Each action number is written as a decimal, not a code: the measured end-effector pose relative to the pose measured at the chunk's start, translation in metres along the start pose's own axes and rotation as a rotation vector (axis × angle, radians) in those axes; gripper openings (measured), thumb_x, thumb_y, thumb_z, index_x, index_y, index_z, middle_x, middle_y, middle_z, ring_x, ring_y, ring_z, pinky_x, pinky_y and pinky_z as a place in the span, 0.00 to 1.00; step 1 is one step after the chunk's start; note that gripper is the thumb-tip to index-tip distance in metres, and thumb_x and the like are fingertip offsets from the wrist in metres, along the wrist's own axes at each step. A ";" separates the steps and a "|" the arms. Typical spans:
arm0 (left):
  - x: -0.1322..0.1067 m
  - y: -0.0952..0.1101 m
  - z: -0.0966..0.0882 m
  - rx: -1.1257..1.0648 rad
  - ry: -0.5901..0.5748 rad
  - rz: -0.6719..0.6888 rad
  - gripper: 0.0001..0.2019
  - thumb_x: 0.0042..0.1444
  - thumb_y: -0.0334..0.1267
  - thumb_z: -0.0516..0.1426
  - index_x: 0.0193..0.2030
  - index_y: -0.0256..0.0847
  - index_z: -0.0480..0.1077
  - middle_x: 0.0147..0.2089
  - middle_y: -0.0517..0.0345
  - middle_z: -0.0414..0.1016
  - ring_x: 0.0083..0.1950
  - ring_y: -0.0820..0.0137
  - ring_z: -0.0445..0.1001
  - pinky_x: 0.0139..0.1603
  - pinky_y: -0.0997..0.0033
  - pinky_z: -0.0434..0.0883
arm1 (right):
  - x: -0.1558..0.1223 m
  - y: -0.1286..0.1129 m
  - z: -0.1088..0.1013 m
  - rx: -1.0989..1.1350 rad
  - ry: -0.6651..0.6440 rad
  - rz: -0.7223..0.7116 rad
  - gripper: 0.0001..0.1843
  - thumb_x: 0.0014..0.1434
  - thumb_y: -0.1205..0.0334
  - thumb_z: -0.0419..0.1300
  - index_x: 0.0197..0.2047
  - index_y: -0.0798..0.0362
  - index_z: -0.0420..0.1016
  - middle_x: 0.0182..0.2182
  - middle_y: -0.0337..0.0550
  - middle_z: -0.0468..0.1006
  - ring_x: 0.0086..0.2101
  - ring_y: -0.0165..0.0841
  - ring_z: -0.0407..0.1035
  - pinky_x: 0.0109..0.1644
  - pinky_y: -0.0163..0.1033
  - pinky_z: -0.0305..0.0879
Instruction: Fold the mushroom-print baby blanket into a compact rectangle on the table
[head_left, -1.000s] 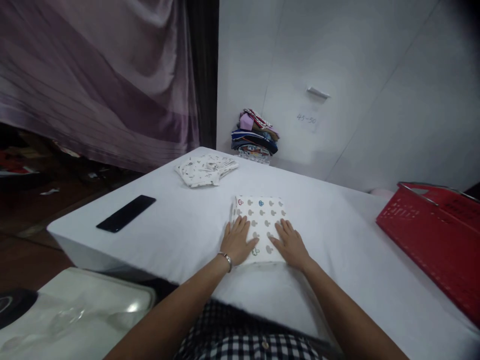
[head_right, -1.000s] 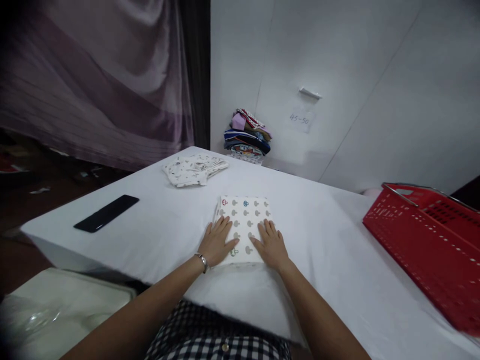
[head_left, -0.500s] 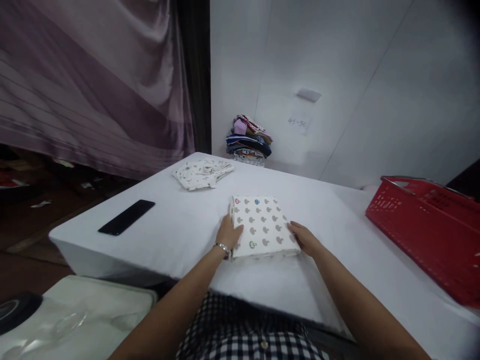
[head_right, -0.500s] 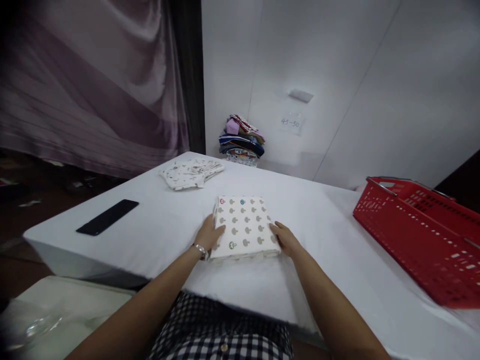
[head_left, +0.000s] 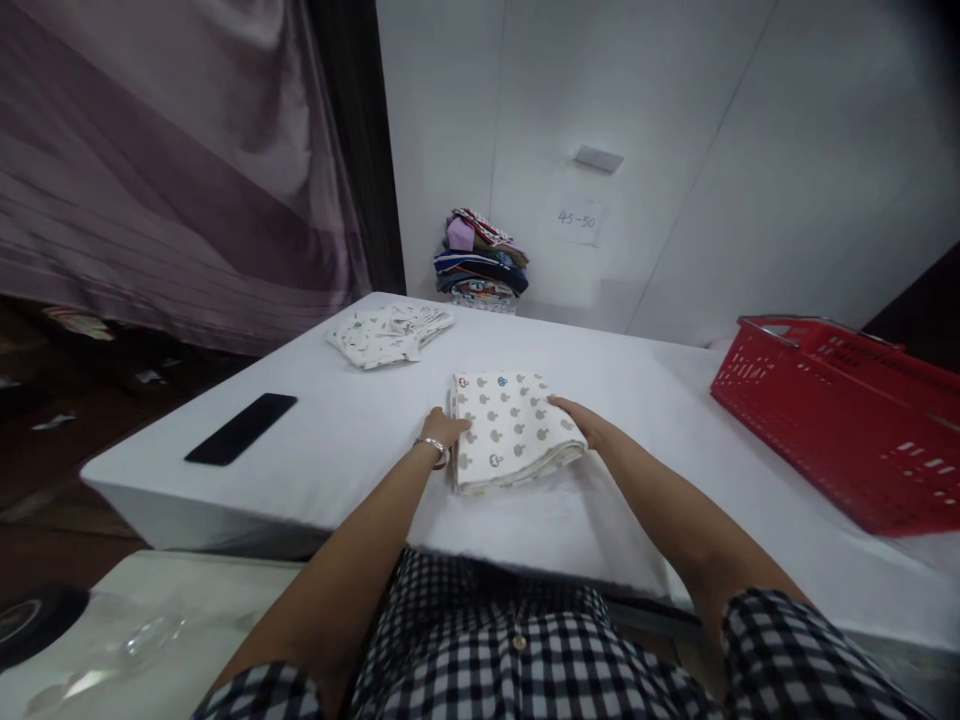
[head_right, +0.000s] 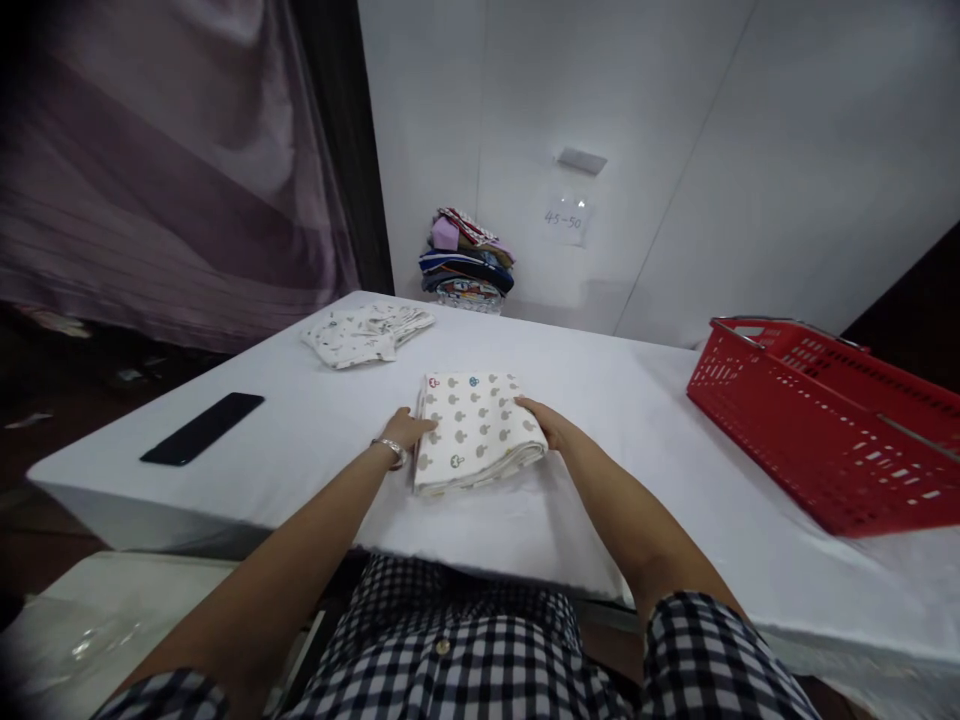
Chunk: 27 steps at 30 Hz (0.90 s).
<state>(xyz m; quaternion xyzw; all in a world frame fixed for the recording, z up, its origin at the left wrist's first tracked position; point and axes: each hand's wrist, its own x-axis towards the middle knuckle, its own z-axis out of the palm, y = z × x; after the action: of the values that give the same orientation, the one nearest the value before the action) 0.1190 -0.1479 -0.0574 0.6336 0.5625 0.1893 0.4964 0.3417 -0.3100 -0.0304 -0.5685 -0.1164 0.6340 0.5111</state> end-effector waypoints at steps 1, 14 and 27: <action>0.001 0.001 0.000 -0.028 -0.014 -0.016 0.40 0.33 0.34 0.66 0.56 0.30 0.58 0.57 0.33 0.65 0.54 0.54 0.68 0.42 0.69 0.69 | -0.003 -0.001 0.002 -0.007 0.003 0.006 0.22 0.58 0.51 0.54 0.50 0.59 0.67 0.38 0.51 0.78 0.36 0.38 0.74 0.45 0.46 0.69; -0.010 0.008 -0.002 -0.265 -0.251 -0.125 0.15 0.41 0.35 0.63 0.37 0.32 0.71 0.31 0.45 0.77 0.30 0.60 0.76 0.28 0.66 0.73 | -0.018 0.017 -0.021 -0.025 0.104 -0.133 0.20 0.62 0.50 0.49 0.47 0.57 0.65 0.35 0.49 0.78 0.32 0.34 0.74 0.39 0.38 0.70; -0.001 -0.004 0.003 -0.385 -0.341 -0.187 0.16 0.43 0.34 0.61 0.42 0.33 0.71 0.37 0.44 0.78 0.37 0.60 0.77 0.34 0.64 0.75 | -0.081 0.077 -0.045 -0.029 0.154 -0.203 0.14 0.58 0.56 0.58 0.44 0.56 0.68 0.37 0.48 0.76 0.34 0.32 0.73 0.37 0.37 0.72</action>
<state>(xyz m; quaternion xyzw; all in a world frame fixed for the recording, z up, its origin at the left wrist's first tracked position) 0.1193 -0.1508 -0.0617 0.4955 0.4806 0.1364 0.7106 0.3260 -0.4272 -0.0526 -0.6080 -0.1430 0.5320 0.5717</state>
